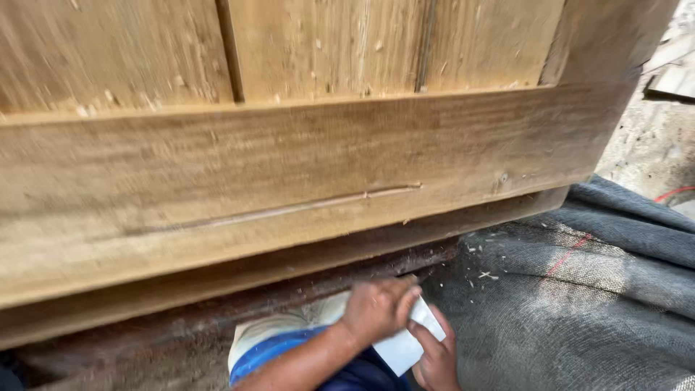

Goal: The person uses a putty knife to scoop wood filler from a can and applies it to gaps and seams on a wooden door. They spread the filler across multiple panels and edges, smoothing the surface with the tool.

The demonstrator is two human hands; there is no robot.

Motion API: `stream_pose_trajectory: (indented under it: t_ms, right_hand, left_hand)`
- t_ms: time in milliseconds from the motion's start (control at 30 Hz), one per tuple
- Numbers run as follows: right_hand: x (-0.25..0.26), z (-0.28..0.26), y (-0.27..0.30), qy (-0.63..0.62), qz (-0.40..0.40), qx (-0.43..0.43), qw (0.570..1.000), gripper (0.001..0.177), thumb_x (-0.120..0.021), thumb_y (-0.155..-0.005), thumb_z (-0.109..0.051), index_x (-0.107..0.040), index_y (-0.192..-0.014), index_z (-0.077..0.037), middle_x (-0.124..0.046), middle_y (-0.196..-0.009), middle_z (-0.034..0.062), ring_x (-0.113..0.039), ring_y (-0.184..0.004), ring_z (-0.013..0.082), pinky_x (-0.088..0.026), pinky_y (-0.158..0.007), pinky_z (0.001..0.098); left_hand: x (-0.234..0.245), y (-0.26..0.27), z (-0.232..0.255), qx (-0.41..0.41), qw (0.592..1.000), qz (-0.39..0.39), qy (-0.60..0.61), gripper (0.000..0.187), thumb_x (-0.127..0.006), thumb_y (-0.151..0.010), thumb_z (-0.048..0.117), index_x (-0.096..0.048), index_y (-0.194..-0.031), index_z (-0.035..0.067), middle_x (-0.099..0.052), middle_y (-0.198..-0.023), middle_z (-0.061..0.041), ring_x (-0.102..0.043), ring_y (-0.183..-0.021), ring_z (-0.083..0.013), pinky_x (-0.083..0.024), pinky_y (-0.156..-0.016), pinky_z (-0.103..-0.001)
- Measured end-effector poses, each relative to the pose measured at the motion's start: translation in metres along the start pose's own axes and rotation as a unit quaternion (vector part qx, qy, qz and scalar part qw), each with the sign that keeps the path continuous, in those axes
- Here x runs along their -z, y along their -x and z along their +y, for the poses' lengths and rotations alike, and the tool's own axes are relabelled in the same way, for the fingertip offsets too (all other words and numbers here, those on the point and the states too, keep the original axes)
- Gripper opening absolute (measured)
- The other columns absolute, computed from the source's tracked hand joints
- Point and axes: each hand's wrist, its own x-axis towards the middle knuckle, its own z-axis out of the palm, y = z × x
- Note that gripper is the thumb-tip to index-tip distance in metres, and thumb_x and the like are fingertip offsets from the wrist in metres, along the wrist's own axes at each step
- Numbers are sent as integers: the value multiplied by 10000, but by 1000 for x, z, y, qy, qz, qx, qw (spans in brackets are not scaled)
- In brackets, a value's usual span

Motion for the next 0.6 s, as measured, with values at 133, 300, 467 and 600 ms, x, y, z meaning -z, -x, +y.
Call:
stream_pose_trajectory:
  t_ms: [133,300,467,600]
  right_hand:
    - [5,-24,-8,34,-92,16,995,416,-634,-902,80,-578,-1314,99,-655,-1140,183,-638,-1016,238,-514,-875,359]
    - [-18,-89,7,203,-200,305,909,400,-601,-853,36,-538,-1248,33,-641,-1324,175,-647,-1182,230,-512,-1019,356]
    - [-21,-122,20,332,-172,567,734,519,-660,-815,-33,-540,-1312,53,-646,-1242,185,-670,-1132,277,-558,-939,385]
    - [-10,-151,19,259,-237,622,700,499,-635,-875,-45,-504,-1354,-3,-625,-1333,197,-640,-1237,328,-538,-1044,424]
  left_hand:
    - [-9,16,3,58,998,33,-24,255,-662,-967,224,-780,-1057,16,-753,-974,-181,-715,-928,-369,-569,-829,-433]
    - [-17,5,40,-53,980,42,190,362,-502,-1078,181,-637,-1336,-35,-531,-1483,-238,-540,-1395,-377,-417,-1162,-397]
    - [-28,-10,107,-222,962,-28,156,375,-493,-1125,128,-587,-1451,-32,-306,-1709,-259,-375,-1580,-383,-313,-1277,-426]
    - [-33,0,153,-255,962,95,4,398,-511,-1117,97,-511,-1493,-33,-445,-1591,-269,-514,-1464,-329,-437,-1202,-377]
